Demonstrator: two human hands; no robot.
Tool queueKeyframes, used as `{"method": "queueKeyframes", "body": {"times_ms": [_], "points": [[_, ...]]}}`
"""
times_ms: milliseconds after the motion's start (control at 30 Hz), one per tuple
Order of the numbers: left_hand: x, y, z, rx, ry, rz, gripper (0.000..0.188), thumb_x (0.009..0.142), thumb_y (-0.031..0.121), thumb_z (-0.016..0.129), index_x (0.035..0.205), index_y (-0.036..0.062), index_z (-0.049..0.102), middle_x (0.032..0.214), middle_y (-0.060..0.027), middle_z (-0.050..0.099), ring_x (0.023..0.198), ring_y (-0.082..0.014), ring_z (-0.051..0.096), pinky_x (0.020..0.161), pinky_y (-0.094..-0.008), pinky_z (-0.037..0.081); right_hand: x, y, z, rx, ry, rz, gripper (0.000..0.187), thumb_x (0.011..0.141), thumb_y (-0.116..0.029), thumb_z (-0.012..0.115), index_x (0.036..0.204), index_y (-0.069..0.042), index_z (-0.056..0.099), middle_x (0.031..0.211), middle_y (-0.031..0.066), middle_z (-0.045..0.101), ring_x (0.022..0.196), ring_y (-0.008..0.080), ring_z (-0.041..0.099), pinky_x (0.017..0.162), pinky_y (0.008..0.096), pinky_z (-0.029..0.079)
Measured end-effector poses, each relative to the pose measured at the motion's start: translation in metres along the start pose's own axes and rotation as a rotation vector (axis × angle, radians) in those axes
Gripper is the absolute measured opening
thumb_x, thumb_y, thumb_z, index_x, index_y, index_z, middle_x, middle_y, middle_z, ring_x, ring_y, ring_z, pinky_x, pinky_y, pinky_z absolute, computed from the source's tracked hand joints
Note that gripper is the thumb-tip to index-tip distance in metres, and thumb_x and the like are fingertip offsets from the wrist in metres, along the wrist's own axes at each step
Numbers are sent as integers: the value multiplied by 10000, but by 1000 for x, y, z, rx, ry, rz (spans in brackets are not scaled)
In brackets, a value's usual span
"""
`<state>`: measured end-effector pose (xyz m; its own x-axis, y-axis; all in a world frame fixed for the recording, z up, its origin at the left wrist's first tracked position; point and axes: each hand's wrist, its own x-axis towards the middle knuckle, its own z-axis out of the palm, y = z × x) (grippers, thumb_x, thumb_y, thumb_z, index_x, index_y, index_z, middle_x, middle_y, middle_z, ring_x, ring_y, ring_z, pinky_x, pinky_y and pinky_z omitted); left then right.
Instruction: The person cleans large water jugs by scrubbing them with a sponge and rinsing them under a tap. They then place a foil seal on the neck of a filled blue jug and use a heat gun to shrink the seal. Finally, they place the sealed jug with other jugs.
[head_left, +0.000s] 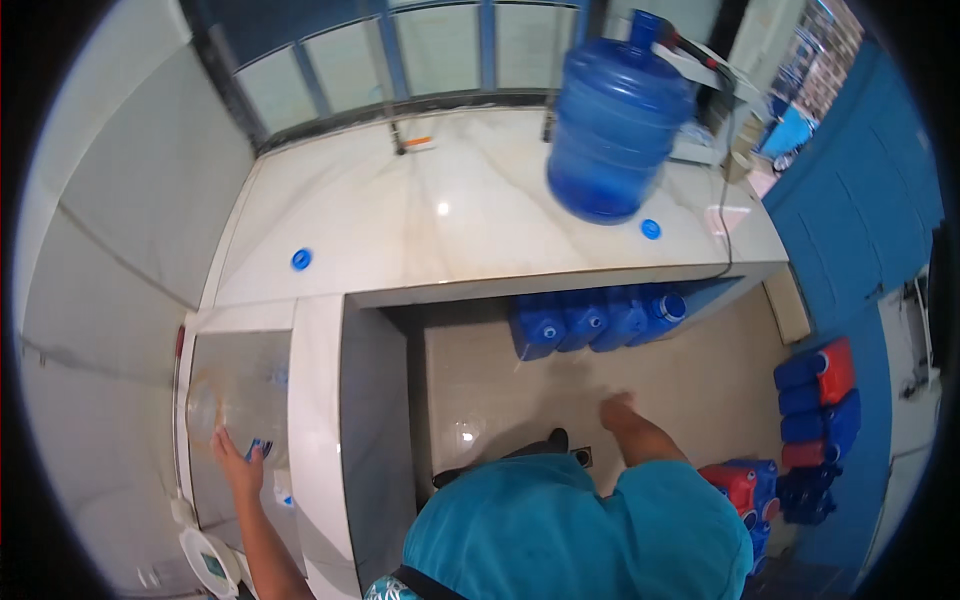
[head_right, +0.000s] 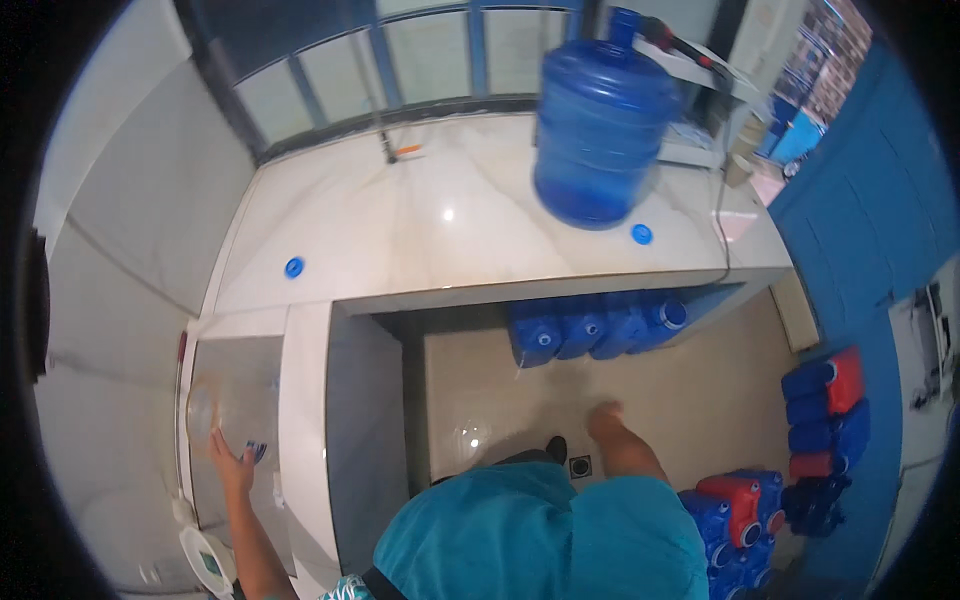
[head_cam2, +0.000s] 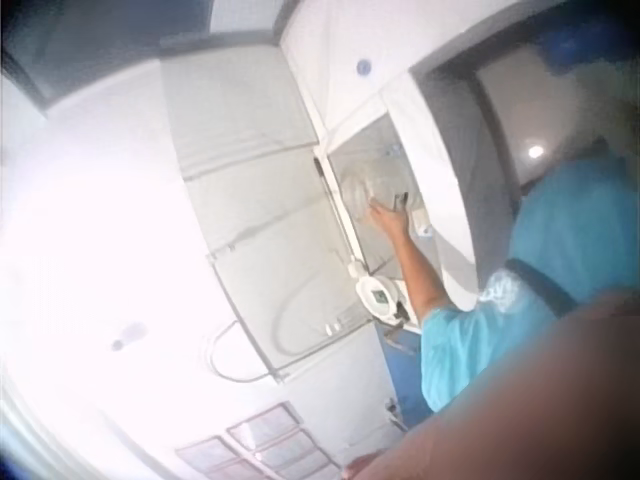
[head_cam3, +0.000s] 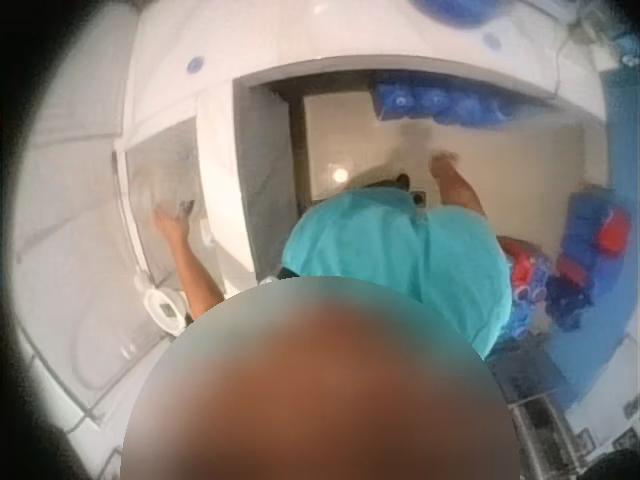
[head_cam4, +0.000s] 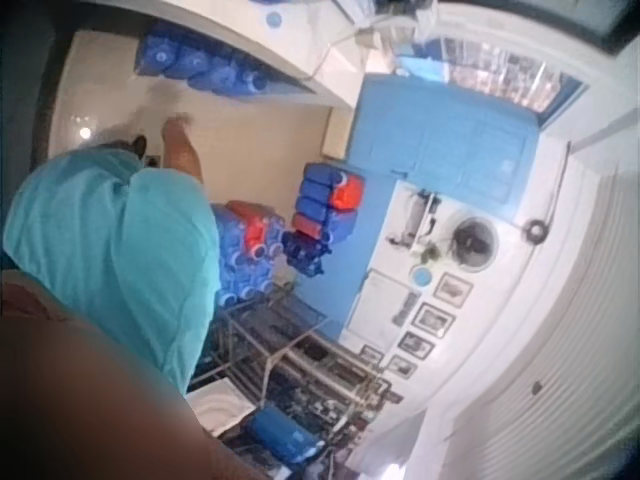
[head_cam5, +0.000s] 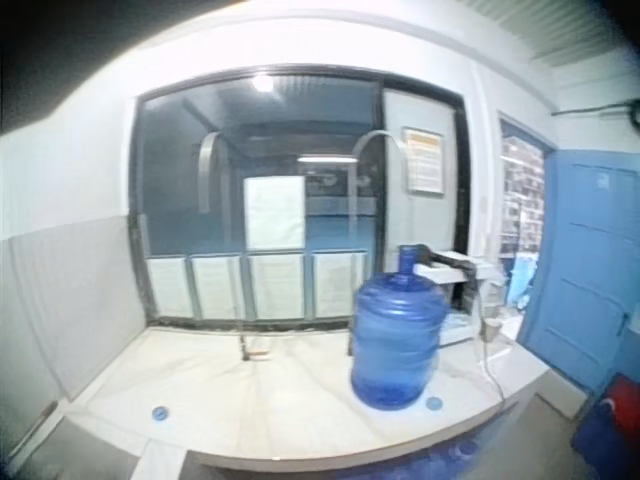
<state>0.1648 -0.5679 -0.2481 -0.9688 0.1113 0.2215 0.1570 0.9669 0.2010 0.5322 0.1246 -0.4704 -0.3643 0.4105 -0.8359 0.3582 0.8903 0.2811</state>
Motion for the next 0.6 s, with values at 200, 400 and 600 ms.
{"method": "queueKeyframes", "body": {"times_ms": [200, 400, 600], "points": [[-4, 142, 9, -49, -167, 124, 862, 763, 126, 757, 1486, 16, 299, 1502, -268, 321, 1381, -437, 330, 1152, -478, 279, -33, 187, 214, 616, -72, 284, 494, 841, -399, 653, 1156, -19, 665, 1096, 232, 650, 976, 328, 650, 868, 428, 515], [-11, 307, 17, -331, -333, 185, 808, 799, 178, 758, 1460, 0, 331, 1434, -255, 413, 1228, -402, 522, 1024, -440, 459, -21, 270, 47, 1339, 740, -73, 256, 928, -266, 598, 951, -22, 672, 836, 119, 670, 735, 197, 632, 678, 354, 505], [20, 439, 19, -282, -545, 314, 792, 822, 229, 756, 1465, 18, 345, 1420, -253, 448, 1188, -392, 578, 973, -433, 504, -38, 338, -196, 1506, 1175, -550, 281, 1005, -243, 533, 1033, 15, 641, 908, 82, 695, 800, 149, 649, 762, 300, 509]]}}
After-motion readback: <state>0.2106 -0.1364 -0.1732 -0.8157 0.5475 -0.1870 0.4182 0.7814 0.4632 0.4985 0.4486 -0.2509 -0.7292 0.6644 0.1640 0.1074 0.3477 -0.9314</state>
